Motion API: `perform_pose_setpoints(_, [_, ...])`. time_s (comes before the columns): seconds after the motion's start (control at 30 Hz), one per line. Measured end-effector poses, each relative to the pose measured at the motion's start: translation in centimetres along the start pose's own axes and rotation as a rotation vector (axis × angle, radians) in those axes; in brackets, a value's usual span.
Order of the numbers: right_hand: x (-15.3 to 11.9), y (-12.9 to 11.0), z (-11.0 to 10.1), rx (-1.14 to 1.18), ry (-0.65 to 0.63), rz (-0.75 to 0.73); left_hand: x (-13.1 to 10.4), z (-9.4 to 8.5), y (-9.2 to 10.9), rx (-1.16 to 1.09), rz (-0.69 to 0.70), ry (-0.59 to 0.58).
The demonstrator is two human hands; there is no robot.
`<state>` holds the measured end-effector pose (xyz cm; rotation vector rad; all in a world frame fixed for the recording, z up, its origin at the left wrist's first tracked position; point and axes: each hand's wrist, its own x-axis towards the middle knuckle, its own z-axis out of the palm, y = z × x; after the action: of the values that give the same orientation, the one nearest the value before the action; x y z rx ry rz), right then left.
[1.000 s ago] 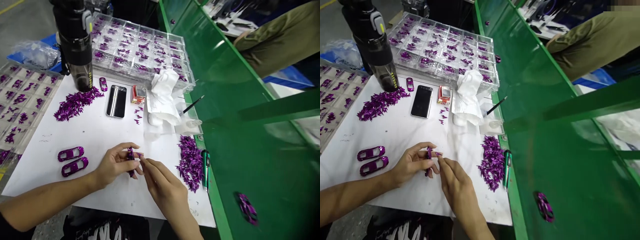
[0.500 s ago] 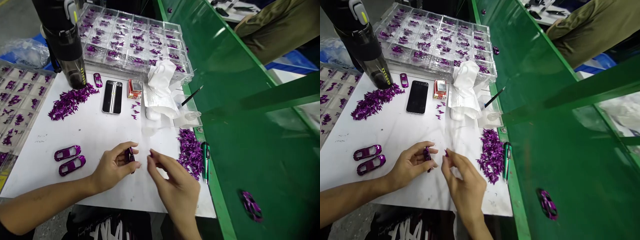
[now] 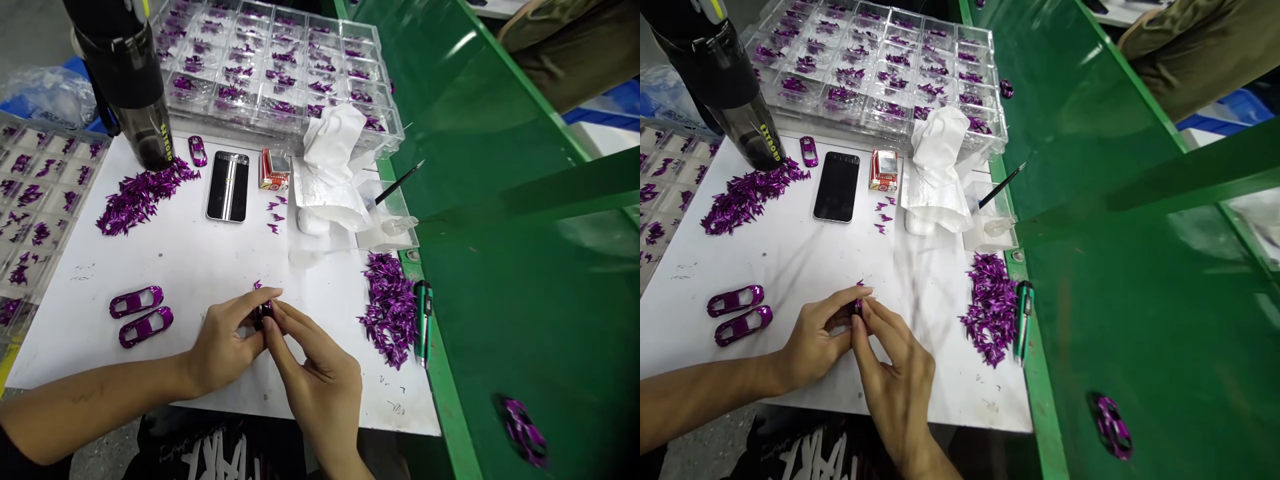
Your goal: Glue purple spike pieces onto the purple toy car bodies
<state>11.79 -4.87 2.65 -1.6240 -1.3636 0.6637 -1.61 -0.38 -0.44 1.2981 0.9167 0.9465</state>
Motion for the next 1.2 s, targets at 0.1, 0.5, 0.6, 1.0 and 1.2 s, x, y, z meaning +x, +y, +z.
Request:
perform_pose_setpoints(0.1, [0.3, 0.4, -1.0, -0.026, -0.027, -0.005, 0.3, -0.4, 0.1, 0.017, 0.038, -0.064])
perform_pose_setpoints(0.5, [1.6, 0.9, -2.9, 0.037, -0.377, -0.014, 0.0, -1.0, 0.1, 0.128, 0.177, -0.312])
perform_pose_setpoints(0.6, [3.3, 0.5, -5.2, -0.077, -0.423, -0.074, -0.3, -0.7, 0.4, 0.124, 0.058, -0.251])
perform_pose_setpoints(1.0, [16.8, 6.5, -11.0, -0.604, 0.568, -0.168, 0.1, -0.8, 0.8, 0.458, 0.25, 0.023])
perform_pose_setpoints(1.2, [8.5, 0.8, -5.6, -0.136, 0.771, -0.5, 0.4, -0.8, 0.1, 0.637, 0.259, 0.006])
